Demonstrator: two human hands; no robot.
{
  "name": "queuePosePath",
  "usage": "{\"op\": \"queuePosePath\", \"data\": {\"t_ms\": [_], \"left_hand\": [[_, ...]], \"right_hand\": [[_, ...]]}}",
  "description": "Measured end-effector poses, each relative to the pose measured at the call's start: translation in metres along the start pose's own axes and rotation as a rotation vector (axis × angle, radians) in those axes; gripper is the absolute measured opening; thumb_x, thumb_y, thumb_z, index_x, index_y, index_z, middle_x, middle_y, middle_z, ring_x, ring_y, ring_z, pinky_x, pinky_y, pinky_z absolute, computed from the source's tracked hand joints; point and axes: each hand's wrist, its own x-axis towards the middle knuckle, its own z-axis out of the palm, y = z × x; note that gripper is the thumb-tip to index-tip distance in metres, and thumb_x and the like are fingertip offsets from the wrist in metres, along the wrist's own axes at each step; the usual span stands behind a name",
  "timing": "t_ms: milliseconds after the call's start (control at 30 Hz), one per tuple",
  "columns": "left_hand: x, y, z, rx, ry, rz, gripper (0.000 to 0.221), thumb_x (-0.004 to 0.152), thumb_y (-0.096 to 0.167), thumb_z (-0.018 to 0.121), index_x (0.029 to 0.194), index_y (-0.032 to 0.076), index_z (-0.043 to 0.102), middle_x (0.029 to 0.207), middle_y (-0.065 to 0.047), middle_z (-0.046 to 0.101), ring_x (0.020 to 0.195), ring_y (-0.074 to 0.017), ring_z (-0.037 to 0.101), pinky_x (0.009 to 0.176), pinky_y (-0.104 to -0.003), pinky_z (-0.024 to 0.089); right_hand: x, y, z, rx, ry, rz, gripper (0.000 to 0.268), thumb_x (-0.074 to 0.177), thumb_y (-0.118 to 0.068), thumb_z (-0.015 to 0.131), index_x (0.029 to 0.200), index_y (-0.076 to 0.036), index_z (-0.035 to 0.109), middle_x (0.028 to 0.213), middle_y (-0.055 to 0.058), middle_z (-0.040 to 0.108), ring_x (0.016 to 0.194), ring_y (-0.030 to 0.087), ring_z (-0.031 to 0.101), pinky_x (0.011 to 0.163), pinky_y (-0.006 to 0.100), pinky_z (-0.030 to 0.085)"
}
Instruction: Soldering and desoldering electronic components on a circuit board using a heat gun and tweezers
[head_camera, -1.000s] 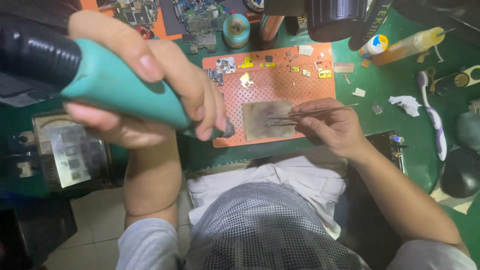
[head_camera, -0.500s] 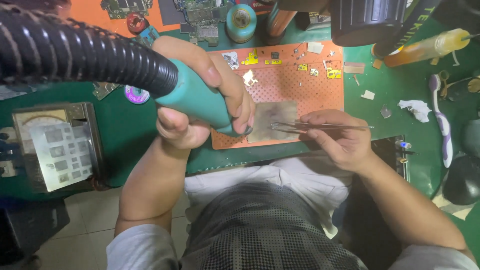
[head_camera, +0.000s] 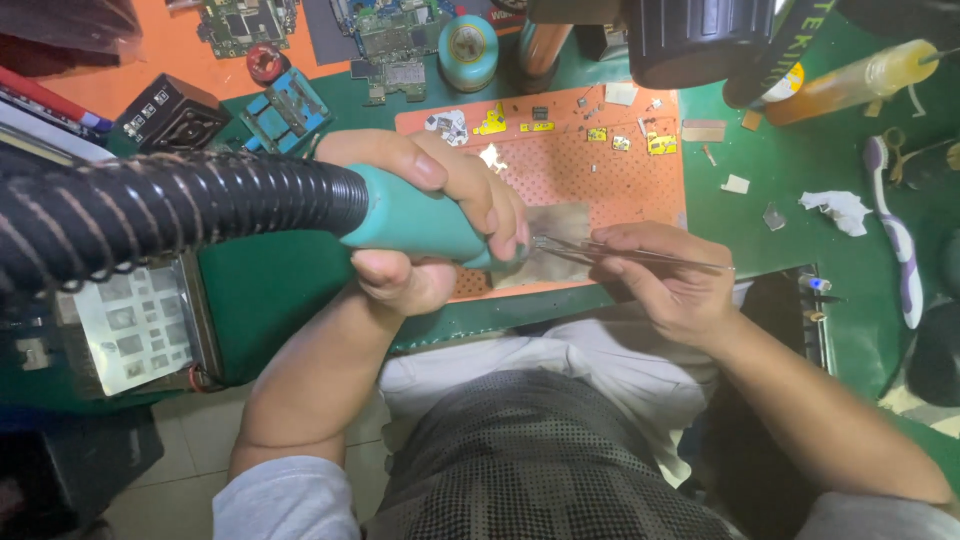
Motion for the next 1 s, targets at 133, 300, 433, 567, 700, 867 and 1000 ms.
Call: {"op": "queuePosePath", "data": {"t_ms": [133,300,433,567,700,867,1000], "left_hand": [[-0.01,-0.012,0.0,0.01,0.003,0.023,0.037,0.087,0.04,0.05,0.093,0.008,0.033,0.058,-0.013,0.037,0.041,-0.0233,0.041,0.038,-0.034,0.043],[-0.014,-0.014,-0.007,0.038,-0.089,-0.038,0.036,0.088,0.039,0.049,0.094,0.007,0.033,0.063,-0.012,0.038,0.046,-0.0215,0.042,0.043,-0.033,0.044],[-0.014,-0.018,-0.006,0.067,-0.09,0.02,0.037,0.087,0.04,0.05,0.091,0.007,0.033,0.058,-0.012,0.036,0.043,-0.0215,0.041,0.04,-0.033,0.043],[-0.017,-0.024,-0.006,0.007,-0.096,0.041,0.037,0.086,0.038,0.05,0.092,0.006,0.033,0.056,-0.011,0.035,0.043,-0.0206,0.039,0.039,-0.032,0.041],[-0.019,-0.022,-0.009,-0.058,-0.116,-0.028,0.036,0.085,0.036,0.054,0.093,0.005,0.037,0.06,-0.013,0.039,0.047,-0.0213,0.043,0.041,-0.031,0.041],[-0.026,-0.033,-0.019,-0.094,-0.105,-0.012,0.041,0.08,0.033,0.058,0.089,-0.002,0.041,0.06,-0.015,0.048,0.048,-0.0237,0.055,0.041,-0.031,0.047],[-0.029,-0.034,-0.021,-0.03,-0.105,0.0,0.042,0.079,0.035,0.06,0.09,-0.002,0.043,0.062,-0.016,0.05,0.05,-0.0255,0.055,0.045,-0.037,0.049]], "right_hand": [[0.0,-0.002,0.003,0.02,0.001,0.03,0.015,0.079,0.001,0.055,0.093,0.007,0.053,0.094,0.022,0.057,0.078,0.027,0.063,0.066,0.032,0.061],[-0.002,0.0,0.0,-0.007,0.002,0.032,0.015,0.079,0.0,0.056,0.093,0.005,0.054,0.094,0.021,0.058,0.07,0.026,0.065,0.063,0.029,0.059],[0.0,-0.001,0.0,-0.039,0.006,-0.003,0.015,0.079,0.001,0.056,0.092,0.006,0.054,0.093,0.022,0.058,0.082,0.026,0.063,0.067,0.03,0.059],[-0.002,-0.001,0.0,-0.017,0.0,0.025,0.017,0.079,0.001,0.056,0.094,0.006,0.053,0.095,0.021,0.058,0.072,0.026,0.065,0.065,0.029,0.059],[0.001,-0.001,-0.001,-0.045,-0.004,-0.016,0.015,0.079,0.0,0.056,0.092,0.006,0.054,0.092,0.021,0.059,0.068,0.024,0.065,0.063,0.027,0.058],[0.005,0.0,0.004,-0.054,0.08,-0.081,0.011,0.073,0.003,0.064,0.081,0.006,0.059,0.079,0.019,0.063,0.071,0.021,0.063,0.06,0.03,0.051],[0.005,0.001,0.003,-0.034,0.068,-0.098,0.011,0.073,0.003,0.064,0.082,0.007,0.059,0.079,0.019,0.063,0.071,0.022,0.064,0.06,0.03,0.051]]}}
